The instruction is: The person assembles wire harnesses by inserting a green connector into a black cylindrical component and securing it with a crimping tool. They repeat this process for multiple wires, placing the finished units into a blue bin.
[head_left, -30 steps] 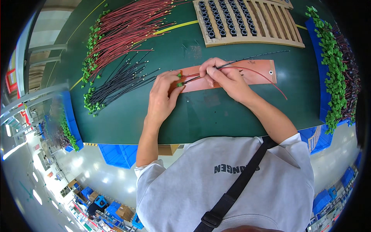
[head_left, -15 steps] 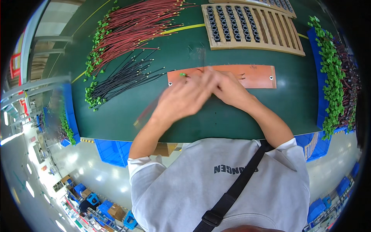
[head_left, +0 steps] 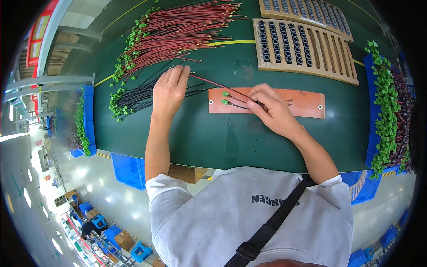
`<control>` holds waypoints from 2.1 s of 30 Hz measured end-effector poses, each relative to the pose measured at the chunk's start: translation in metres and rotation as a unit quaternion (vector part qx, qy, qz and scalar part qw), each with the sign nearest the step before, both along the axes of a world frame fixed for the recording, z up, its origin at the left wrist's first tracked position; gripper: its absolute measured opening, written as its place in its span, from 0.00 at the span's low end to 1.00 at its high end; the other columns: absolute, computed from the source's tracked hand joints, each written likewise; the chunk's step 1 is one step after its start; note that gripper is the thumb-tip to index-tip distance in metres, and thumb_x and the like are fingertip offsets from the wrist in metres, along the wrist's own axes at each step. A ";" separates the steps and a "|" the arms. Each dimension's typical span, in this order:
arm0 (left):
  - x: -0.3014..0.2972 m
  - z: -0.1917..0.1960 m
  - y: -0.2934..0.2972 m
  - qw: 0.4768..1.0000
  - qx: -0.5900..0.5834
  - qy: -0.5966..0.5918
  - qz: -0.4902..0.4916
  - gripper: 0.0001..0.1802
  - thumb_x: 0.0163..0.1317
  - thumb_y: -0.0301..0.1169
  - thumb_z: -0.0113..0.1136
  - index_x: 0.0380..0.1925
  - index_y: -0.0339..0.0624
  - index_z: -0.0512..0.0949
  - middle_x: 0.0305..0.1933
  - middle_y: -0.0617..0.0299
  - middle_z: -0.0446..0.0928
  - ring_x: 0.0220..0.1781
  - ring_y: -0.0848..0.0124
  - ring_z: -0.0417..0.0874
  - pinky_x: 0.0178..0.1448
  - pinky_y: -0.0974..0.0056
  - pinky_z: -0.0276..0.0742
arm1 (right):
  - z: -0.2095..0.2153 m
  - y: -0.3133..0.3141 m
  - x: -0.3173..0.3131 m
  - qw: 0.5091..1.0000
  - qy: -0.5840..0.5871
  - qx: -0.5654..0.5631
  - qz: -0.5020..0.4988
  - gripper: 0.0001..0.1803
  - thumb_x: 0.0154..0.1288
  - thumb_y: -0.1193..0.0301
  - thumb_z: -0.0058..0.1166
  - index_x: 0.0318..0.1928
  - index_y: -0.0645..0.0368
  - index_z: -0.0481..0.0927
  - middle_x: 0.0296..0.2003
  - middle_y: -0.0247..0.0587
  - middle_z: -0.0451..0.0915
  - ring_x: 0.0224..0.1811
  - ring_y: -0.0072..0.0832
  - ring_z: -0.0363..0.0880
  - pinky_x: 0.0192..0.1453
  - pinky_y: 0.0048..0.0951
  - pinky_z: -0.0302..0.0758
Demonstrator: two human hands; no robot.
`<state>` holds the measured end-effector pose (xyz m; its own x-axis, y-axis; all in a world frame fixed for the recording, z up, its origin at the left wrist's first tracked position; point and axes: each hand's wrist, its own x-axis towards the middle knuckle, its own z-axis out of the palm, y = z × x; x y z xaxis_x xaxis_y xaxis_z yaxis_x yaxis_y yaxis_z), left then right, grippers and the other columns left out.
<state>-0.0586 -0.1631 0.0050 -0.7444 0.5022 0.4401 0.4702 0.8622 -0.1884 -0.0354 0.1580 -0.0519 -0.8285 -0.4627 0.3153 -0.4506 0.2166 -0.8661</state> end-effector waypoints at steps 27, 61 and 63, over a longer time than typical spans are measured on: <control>0.059 -0.027 0.112 0.535 0.759 -0.371 -0.036 0.08 0.66 0.11 0.62 0.41 0.33 0.78 0.47 0.48 0.85 0.47 0.59 0.91 0.57 0.58 0.89 | 0.010 0.003 -0.019 0.867 -0.452 -0.210 0.025 0.17 0.78 0.61 0.61 0.45 0.64 0.77 0.27 0.34 0.80 0.23 0.15 0.76 0.23 0.19 0.72; 0.075 -0.049 0.118 0.646 0.693 -0.297 -0.119 0.09 0.67 0.08 0.58 0.38 0.31 0.73 0.52 0.44 0.82 0.53 0.55 0.90 0.60 0.56 0.89 | 0.007 0.002 -0.016 0.863 -0.451 -0.229 -0.002 0.20 0.75 0.58 0.64 0.46 0.65 0.77 0.28 0.33 0.79 0.24 0.16 0.78 0.25 0.19 0.74; 0.075 -0.046 0.119 0.652 0.686 -0.298 -0.122 0.07 0.68 0.08 0.57 0.38 0.29 0.74 0.52 0.45 0.82 0.53 0.55 0.89 0.60 0.56 0.89 | 0.012 0.000 -0.015 0.863 -0.453 -0.225 -0.012 0.17 0.76 0.59 0.63 0.42 0.60 0.76 0.28 0.31 0.77 0.24 0.16 0.77 0.24 0.19 0.70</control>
